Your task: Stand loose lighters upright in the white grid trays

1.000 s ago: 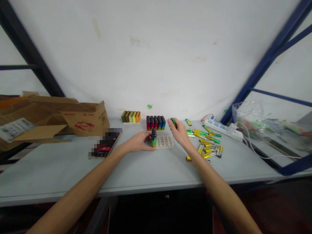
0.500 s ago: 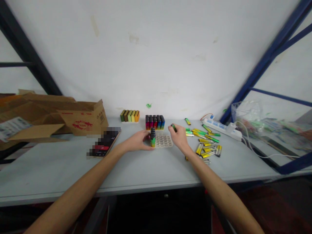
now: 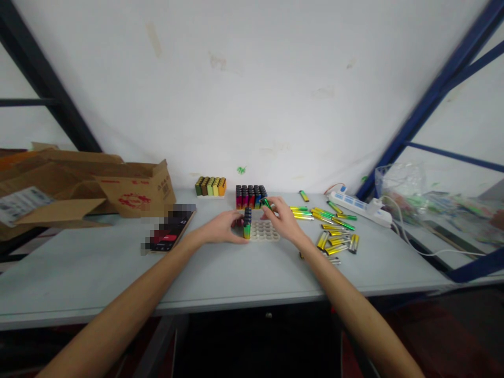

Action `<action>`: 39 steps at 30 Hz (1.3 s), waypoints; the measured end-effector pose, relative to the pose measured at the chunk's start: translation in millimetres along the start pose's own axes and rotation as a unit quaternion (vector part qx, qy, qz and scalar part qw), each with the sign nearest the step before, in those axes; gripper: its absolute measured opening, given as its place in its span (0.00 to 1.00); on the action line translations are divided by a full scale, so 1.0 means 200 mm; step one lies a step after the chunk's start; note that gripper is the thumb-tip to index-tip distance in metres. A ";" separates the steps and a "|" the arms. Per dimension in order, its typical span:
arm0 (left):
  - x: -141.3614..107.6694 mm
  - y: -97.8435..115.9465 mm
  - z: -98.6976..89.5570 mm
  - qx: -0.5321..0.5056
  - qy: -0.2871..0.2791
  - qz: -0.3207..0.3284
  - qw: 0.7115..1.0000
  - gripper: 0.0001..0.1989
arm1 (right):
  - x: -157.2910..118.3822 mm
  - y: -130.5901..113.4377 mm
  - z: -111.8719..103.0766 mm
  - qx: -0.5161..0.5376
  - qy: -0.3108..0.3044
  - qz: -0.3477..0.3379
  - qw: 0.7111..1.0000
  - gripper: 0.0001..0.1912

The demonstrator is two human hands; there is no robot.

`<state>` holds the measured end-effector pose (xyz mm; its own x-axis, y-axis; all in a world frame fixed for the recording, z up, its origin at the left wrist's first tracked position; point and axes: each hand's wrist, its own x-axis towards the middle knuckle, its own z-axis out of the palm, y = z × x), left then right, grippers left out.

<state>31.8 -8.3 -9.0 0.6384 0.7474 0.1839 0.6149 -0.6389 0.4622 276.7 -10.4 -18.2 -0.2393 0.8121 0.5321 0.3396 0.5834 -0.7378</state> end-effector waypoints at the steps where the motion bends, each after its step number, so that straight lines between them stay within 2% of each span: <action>1: 0.00 0.00 0.00 0.001 -0.002 0.002 1.000 0.29 | 0.00 0.01 0.01 0.018 -0.011 0.001 1.000 0.19; 9: 0.00 -0.01 -0.01 -0.006 -0.014 0.010 1.000 0.29 | 0.01 0.01 0.02 -0.001 -0.038 0.006 0.999 0.16; 16: 0.01 -0.02 0.00 -0.008 -0.006 0.010 1.000 0.29 | 0.00 0.02 0.05 -0.068 -0.116 -0.008 0.991 0.14; 19: 0.00 -0.02 0.00 -0.010 -0.003 0.005 1.000 0.29 | 0.01 0.00 0.05 -0.071 -0.131 -0.013 0.989 0.13; 24: 0.00 -0.02 0.00 -0.007 -0.005 -0.001 1.000 0.31 | 0.00 -0.01 0.05 -0.087 -0.152 0.018 0.984 0.13; 26: 0.00 -0.02 0.00 -0.010 -0.007 0.001 1.000 0.32 | 0.00 -0.01 0.03 -0.102 -0.163 0.007 0.981 0.14; 29: 0.00 -0.02 -0.01 -0.016 -0.007 -0.003 1.000 0.34 | 0.01 0.01 -0.06 -0.127 -0.139 -0.009 0.982 0.14; 32: 0.00 -0.02 -0.01 -0.016 -0.009 -0.005 1.000 0.34 | 0.06 0.06 -0.23 -0.206 -0.089 0.013 0.974 0.10; 35: 0.00 -0.01 -0.02 -0.021 -0.009 -0.007 1.000 0.33 | 0.09 0.13 -0.43 -0.336 -0.091 0.064 0.935 0.12; 39: 0.00 0.00 -0.02 -0.019 -0.012 -0.012 1.000 0.32 | 0.09 0.22 -0.62 -0.448 -0.176 0.125 0.868 0.15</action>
<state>30.0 -7.0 -5.8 0.6355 0.7570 0.1521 0.6120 -0.6140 0.4985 400.8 29.3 10.0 -0.2666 0.9557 0.1252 0.9536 0.2804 -0.1095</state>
